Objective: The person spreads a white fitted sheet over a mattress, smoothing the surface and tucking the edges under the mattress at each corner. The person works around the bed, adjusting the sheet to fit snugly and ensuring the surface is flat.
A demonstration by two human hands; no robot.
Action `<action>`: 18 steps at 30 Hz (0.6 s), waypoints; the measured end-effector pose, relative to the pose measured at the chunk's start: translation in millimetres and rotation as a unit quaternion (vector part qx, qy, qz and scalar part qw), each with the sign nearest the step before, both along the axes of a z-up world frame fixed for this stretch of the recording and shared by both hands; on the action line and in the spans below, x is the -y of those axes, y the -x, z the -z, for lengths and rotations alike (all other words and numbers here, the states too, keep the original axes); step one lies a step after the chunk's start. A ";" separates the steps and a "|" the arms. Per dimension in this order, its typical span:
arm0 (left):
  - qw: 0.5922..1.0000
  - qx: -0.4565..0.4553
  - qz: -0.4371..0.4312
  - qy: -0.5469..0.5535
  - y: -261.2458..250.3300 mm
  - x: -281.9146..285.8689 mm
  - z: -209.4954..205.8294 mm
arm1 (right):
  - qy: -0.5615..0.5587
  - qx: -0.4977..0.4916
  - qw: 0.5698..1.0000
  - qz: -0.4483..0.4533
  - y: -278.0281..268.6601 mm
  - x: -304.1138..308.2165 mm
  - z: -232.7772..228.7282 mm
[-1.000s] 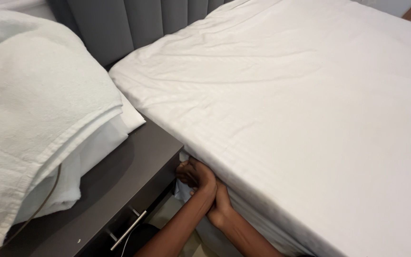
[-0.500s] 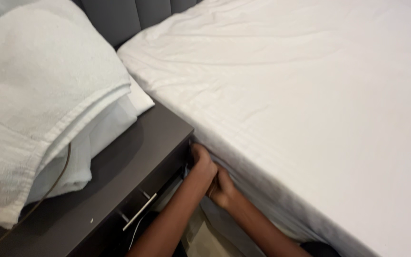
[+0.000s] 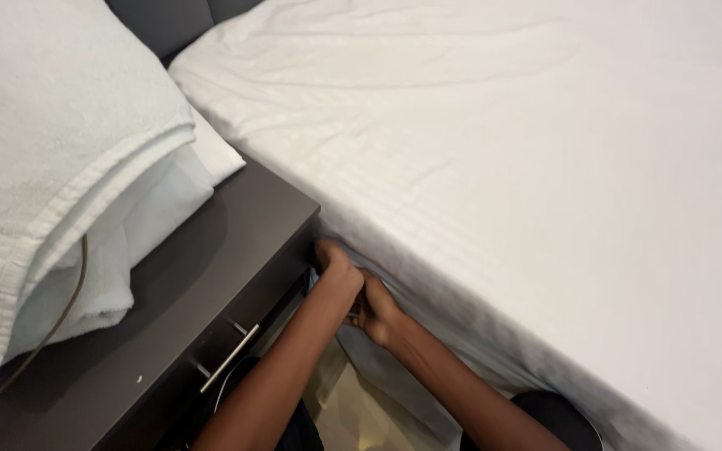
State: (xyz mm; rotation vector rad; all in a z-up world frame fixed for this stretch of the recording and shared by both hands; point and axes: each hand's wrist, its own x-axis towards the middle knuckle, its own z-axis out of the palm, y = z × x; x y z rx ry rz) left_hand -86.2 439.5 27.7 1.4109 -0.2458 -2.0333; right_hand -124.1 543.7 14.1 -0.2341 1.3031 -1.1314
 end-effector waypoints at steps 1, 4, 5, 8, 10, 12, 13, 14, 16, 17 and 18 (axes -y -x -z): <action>1.000 0.003 -0.005 -0.001 1.9 2.9 0.6 | -0.002 0.000 1.000 -0.004 -1.2 -0.2 -2.2; 1.000 0.011 -0.014 -0.001 7.8 5.3 -1.1 | -0.023 -0.031 0.999 -0.021 -2.3 -1.1 -15.1; 1.000 0.012 -0.013 0.000 8.2 5.4 -3.4 | -0.033 -0.047 0.998 -0.027 -3.0 -1.5 -18.8; 1.000 0.023 -0.008 0.010 3.1 -2.0 -14.7 | -0.034 -0.089 0.993 -0.067 -2.3 -3.7 -22.4; 0.999 0.042 -0.009 0.030 -0.3 -11.4 -24.9 | -0.032 -0.171 0.978 -0.115 1.3 -4.3 -15.9; 0.996 0.067 -0.008 0.053 -3.7 -20.4 -31.4 | -0.029 -0.221 0.963 -0.154 10.6 -4.0 -2.8; 0.996 0.071 -0.007 0.059 -4.6 -24.6 -31.6 | -0.028 -0.231 0.958 -0.169 16.9 -2.7 4.8; 0.995 0.075 -0.006 0.064 -5.0 -27.8 -29.6 | -0.028 -0.241 0.953 -0.184 19.5 -3.1 12.6; 0.997 0.050 -0.013 0.053 -4.2 -28.7 -19.9 | -0.043 -0.195 0.972 -0.121 14.9 -7.6 24.3; 0.998 0.033 -0.019 0.050 -2.8 -27.2 -13.0 | -0.050 -0.171 0.980 -0.089 11.3 -9.8 26.4; 0.999 0.009 -0.027 0.027 -1.9 -21.8 -6.0 | -0.076 -0.147 0.984 -0.070 8.9 -11.1 25.9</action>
